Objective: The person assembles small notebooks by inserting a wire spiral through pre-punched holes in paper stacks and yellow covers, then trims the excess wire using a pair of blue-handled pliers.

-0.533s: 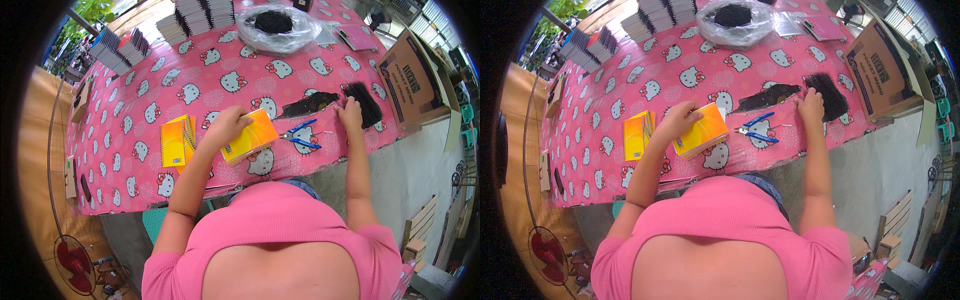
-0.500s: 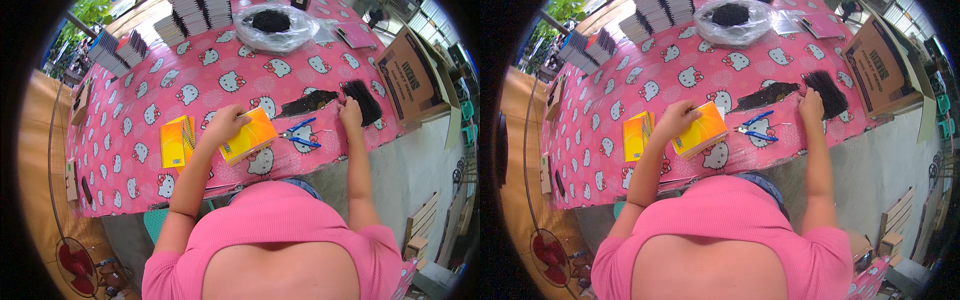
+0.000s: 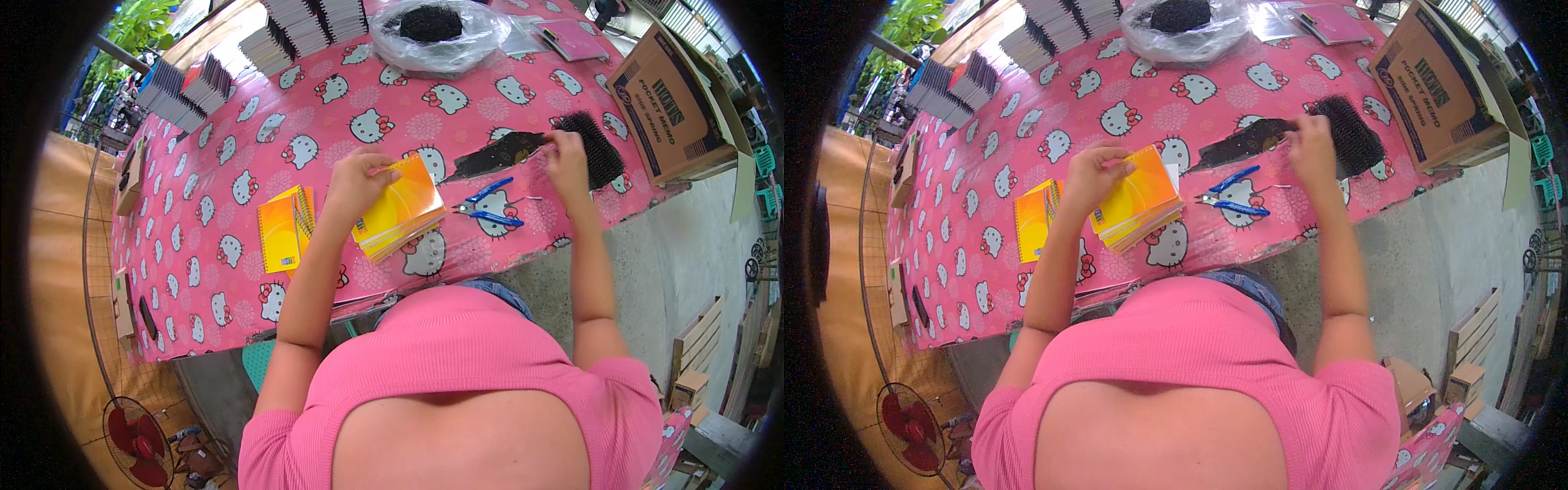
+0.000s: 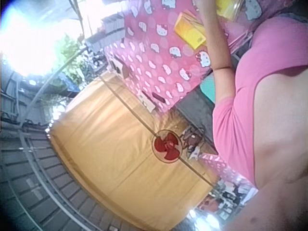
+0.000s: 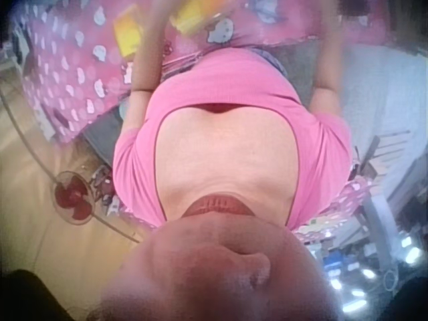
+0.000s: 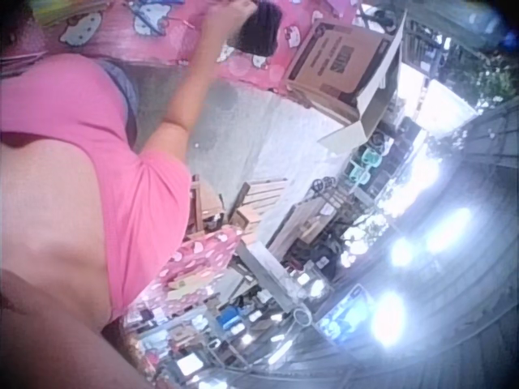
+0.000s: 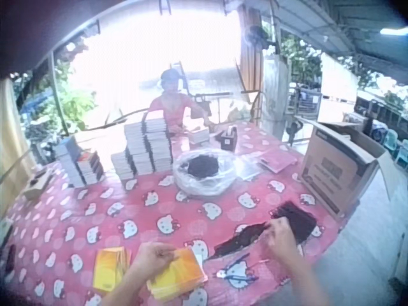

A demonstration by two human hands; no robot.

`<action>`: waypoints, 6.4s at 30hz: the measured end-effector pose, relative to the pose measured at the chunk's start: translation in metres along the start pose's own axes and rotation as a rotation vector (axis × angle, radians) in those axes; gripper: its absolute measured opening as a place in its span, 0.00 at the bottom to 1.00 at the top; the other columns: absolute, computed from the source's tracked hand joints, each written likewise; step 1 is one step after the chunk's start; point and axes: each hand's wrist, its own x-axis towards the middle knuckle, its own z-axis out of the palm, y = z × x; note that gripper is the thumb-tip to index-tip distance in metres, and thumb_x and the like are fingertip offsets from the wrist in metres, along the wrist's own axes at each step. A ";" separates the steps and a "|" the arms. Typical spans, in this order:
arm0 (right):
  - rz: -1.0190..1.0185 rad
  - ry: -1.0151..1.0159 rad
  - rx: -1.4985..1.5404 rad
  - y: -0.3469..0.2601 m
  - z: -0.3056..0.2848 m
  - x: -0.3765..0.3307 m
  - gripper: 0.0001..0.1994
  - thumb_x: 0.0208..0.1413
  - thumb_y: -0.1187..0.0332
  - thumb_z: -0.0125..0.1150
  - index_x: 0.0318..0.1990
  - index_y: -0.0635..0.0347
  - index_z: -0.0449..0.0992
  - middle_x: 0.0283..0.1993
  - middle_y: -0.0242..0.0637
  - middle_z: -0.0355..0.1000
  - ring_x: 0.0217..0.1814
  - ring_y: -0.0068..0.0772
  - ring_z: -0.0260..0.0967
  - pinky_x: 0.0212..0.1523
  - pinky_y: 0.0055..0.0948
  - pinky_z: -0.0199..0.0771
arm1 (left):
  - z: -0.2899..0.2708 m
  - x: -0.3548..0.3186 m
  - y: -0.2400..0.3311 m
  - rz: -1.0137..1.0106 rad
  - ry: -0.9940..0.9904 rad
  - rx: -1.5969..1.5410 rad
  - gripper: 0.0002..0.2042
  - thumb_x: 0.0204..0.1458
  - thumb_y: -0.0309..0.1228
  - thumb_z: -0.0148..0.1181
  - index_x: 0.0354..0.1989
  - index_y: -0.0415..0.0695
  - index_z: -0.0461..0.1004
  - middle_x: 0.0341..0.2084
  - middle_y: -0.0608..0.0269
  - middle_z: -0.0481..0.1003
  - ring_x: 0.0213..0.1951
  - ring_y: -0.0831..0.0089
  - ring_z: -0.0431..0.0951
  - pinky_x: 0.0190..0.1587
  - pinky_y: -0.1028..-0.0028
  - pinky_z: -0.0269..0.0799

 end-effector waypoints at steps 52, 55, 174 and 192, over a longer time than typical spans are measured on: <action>-0.334 -0.345 0.354 -0.183 -0.001 -0.011 0.12 0.50 0.62 0.63 0.39 0.55 0.70 0.38 0.37 0.66 0.37 0.46 0.71 0.32 0.41 0.72 | 0.012 -0.057 0.042 0.237 0.382 0.285 0.11 0.40 0.34 0.68 0.34 0.53 0.80 0.31 0.71 0.77 0.38 0.72 0.72 0.51 0.63 0.51; -0.301 -0.334 0.325 -0.186 -0.001 -0.016 0.13 0.48 0.63 0.64 0.38 0.57 0.70 0.37 0.37 0.66 0.37 0.45 0.71 0.32 0.40 0.72 | 0.013 -0.056 0.043 0.248 0.393 0.277 0.11 0.39 0.34 0.68 0.34 0.52 0.80 0.30 0.71 0.76 0.37 0.72 0.72 0.50 0.64 0.51; -0.238 -0.357 0.268 -0.154 -0.033 -0.087 0.23 0.49 0.59 0.62 0.51 0.59 0.69 0.45 0.45 0.65 0.49 0.49 0.63 0.51 0.43 0.62 | 0.034 -0.078 0.031 0.324 0.337 -0.202 0.11 0.38 0.18 0.70 0.33 0.34 0.78 0.33 0.55 0.77 0.31 0.72 0.78 0.32 0.76 0.74; 0.848 -1.231 1.446 -0.131 -0.018 -0.081 0.20 0.62 0.56 0.50 0.49 0.66 0.73 0.47 0.35 0.73 0.51 0.32 0.70 0.49 0.31 0.70 | 0.034 -0.084 0.021 0.431 0.364 -0.111 0.12 0.36 0.16 0.67 0.33 0.36 0.79 0.32 0.55 0.77 0.31 0.67 0.79 0.35 0.75 0.75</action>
